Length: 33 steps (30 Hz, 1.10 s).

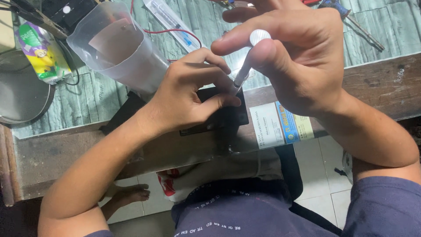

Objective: Refilling battery cells with liquid using a syringe on a workbench.

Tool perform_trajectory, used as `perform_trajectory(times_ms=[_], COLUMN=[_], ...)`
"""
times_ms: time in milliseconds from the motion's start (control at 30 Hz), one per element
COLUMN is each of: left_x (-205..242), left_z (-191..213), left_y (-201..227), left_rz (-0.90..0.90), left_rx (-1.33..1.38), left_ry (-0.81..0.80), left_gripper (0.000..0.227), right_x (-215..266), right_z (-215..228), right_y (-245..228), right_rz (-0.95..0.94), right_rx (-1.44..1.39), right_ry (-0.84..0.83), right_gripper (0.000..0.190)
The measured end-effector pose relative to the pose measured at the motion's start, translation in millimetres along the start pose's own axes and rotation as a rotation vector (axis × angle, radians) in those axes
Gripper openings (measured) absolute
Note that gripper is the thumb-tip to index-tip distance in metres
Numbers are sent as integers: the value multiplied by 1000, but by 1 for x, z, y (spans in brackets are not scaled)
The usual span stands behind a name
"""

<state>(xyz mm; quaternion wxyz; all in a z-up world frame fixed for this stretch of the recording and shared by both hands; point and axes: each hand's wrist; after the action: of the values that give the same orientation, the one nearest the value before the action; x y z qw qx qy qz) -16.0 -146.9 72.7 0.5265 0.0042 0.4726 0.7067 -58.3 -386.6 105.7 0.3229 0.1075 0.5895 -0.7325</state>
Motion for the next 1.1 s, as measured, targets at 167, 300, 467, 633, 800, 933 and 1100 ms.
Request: perform_trajectory(times_ms=[167, 300, 467, 633, 800, 933, 1100], left_x=[1, 2, -1, -4, -3, -2, -1], left_z=[-1, 0, 2, 3, 2, 2, 1], left_y=[-4, -5, 2, 7, 6, 7, 8], left_rz=[-27, -36, -33, 48, -65, 3, 16], left_rx=[-14, -11, -65, -71, -135, -134, -76], left_ry=[-1, -22, -24, -59, -32, -41, -11], left_gripper=[16, 16, 21, 21, 23, 21, 20], right_x=[-2, -1, -2, 1, 6, 6, 16], right_z=[0, 1, -4, -7, -9, -6, -18], right_y=[-5, -2, -7, -19, -34, -44, -27], right_rz=[-81, -62, -50, 56, -8, -119, 14], right_rx=[15, 26, -4, -74, 48, 53, 105], right_ry=[42, 46, 21, -67, -80, -135, 47], right_gripper=[47, 46, 46, 38, 42, 38, 38])
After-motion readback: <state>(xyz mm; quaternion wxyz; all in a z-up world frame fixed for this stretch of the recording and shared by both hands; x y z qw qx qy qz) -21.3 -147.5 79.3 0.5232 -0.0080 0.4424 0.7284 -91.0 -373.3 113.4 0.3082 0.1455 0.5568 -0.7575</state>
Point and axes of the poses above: each hand's wrist, its own x-axis away from the middle knuckle, its own z-axis out of the back of the hand, y = z × x, and after that the axes turned 4 degrees about -z, right-handed
